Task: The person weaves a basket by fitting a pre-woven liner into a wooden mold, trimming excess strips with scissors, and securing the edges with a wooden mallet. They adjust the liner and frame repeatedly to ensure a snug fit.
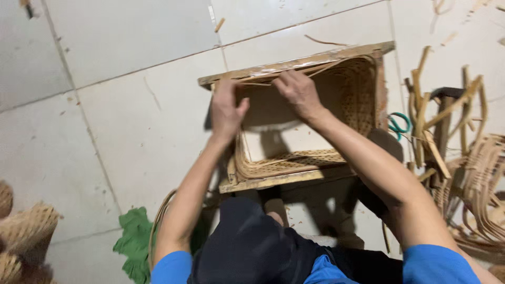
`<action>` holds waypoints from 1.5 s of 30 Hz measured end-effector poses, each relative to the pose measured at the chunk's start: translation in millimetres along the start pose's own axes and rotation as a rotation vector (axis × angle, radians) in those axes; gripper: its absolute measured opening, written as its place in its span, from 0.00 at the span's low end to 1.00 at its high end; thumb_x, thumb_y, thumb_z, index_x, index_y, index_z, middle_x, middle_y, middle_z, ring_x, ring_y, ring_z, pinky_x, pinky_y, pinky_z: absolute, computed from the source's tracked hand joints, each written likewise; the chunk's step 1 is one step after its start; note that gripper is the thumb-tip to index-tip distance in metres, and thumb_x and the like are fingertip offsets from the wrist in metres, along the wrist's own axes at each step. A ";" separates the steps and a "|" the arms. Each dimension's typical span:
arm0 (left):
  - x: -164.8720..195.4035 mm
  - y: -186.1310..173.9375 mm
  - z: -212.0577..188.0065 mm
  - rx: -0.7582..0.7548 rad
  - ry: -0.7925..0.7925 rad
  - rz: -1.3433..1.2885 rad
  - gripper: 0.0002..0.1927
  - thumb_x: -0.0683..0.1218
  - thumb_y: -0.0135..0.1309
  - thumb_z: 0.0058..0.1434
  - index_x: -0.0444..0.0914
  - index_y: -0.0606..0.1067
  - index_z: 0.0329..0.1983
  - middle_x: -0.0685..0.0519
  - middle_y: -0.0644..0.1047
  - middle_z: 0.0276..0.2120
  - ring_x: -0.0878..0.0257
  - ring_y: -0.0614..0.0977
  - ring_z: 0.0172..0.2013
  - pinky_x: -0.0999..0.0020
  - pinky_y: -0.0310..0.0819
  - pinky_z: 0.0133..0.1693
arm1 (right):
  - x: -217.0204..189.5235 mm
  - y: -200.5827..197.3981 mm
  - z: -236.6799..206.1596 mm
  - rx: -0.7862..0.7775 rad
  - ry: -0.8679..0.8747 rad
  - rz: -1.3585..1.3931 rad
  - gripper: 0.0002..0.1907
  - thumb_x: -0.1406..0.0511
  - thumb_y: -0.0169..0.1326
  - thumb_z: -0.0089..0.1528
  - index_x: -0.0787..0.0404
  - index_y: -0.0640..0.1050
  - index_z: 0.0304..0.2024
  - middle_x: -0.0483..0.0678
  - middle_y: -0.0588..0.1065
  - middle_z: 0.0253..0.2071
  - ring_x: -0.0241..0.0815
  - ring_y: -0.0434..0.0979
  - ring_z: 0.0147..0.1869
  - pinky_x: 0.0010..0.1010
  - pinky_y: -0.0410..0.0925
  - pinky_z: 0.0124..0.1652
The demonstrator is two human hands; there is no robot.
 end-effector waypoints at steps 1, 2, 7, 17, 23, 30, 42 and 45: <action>15.2 21.6 4.4 -0.050 0.043 -0.047 0.25 0.35 0.62 0.53 0.37 0.70 0.54 0.45 0.76 0.45 0.52 0.79 0.49 0.57 0.80 0.50 | 0.2 0.1 -1.3 0.001 0.012 -0.004 0.08 0.69 0.55 0.60 0.63 0.78 0.43 0.49 0.75 0.39 0.43 0.76 0.41 0.33 0.73 0.38; 30.8 44.6 7.7 -0.100 0.085 -0.096 0.31 0.33 0.59 0.52 0.38 0.68 0.60 0.43 0.76 0.48 0.50 0.78 0.52 0.56 0.79 0.53 | -1.0 0.3 -3.5 -0.001 0.024 -0.008 0.10 0.70 0.55 0.60 0.64 0.78 0.44 0.49 0.75 0.39 0.43 0.76 0.41 0.34 0.74 0.38; 42.0 94.9 13.1 -0.171 0.059 -0.024 0.44 0.27 0.51 0.56 0.47 0.60 0.75 0.47 0.77 0.56 0.50 0.79 0.56 0.57 0.78 0.56 | -2.5 9.1 -13.9 -0.167 0.035 0.017 0.08 0.71 0.55 0.62 0.66 0.76 0.44 0.51 0.76 0.42 0.45 0.80 0.47 0.33 0.77 0.45; 69.9 119.8 30.8 -0.230 0.244 0.248 0.28 0.41 0.67 0.48 0.44 0.76 0.55 0.49 0.76 0.46 0.54 0.78 0.45 0.60 0.78 0.41 | 178.5 -91.1 -136.5 -0.605 0.785 0.083 0.26 0.56 0.61 0.67 0.72 0.70 0.54 0.58 0.75 0.39 0.45 0.75 0.37 0.33 0.73 0.33; 75.0 140.8 46.2 -0.178 0.206 0.209 0.17 0.40 0.63 0.54 0.40 0.78 0.48 0.48 0.77 0.42 0.56 0.79 0.41 0.63 0.79 0.40 | 165.5 -62.6 -181.3 -0.684 0.809 -0.053 0.28 0.68 0.59 0.62 0.73 0.65 0.61 0.57 0.74 0.24 0.45 0.69 0.22 0.30 0.64 0.18; 94.0 141.5 66.0 -0.043 0.265 0.261 0.06 0.38 0.54 0.58 0.41 0.76 0.37 0.51 0.76 0.31 0.56 0.80 0.33 0.59 0.76 0.33 | 144.1 -50.6 -171.1 -0.483 0.782 -0.460 0.14 0.81 0.50 0.57 0.70 0.69 0.45 0.57 0.74 0.29 0.41 0.70 0.19 0.29 0.62 0.13; 93.2 144.2 75.4 -0.059 0.299 0.334 0.09 0.37 0.54 0.57 0.44 0.78 0.36 0.53 0.79 0.31 0.61 0.80 0.27 0.65 0.74 0.25 | 139.1 -47.8 -175.2 -0.558 0.903 -0.386 0.12 0.83 0.46 0.61 0.70 0.67 0.45 0.60 0.74 0.34 0.44 0.74 0.23 0.32 0.67 0.16; 92.3 142.1 75.1 -0.019 0.337 0.327 0.07 0.37 0.54 0.56 0.42 0.78 0.34 0.54 0.79 0.32 0.60 0.81 0.28 0.64 0.75 0.26 | 131.4 -40.9 -172.1 -0.613 0.925 -0.401 0.15 0.84 0.48 0.57 0.68 0.66 0.43 0.59 0.73 0.34 0.43 0.74 0.24 0.32 0.69 0.18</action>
Point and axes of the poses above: each hand's wrist, its own z-axis towards the middle knuckle, its own y-axis out of the palm, x = y × z, the point moved 8 cm from there along z, towards the middle knuckle
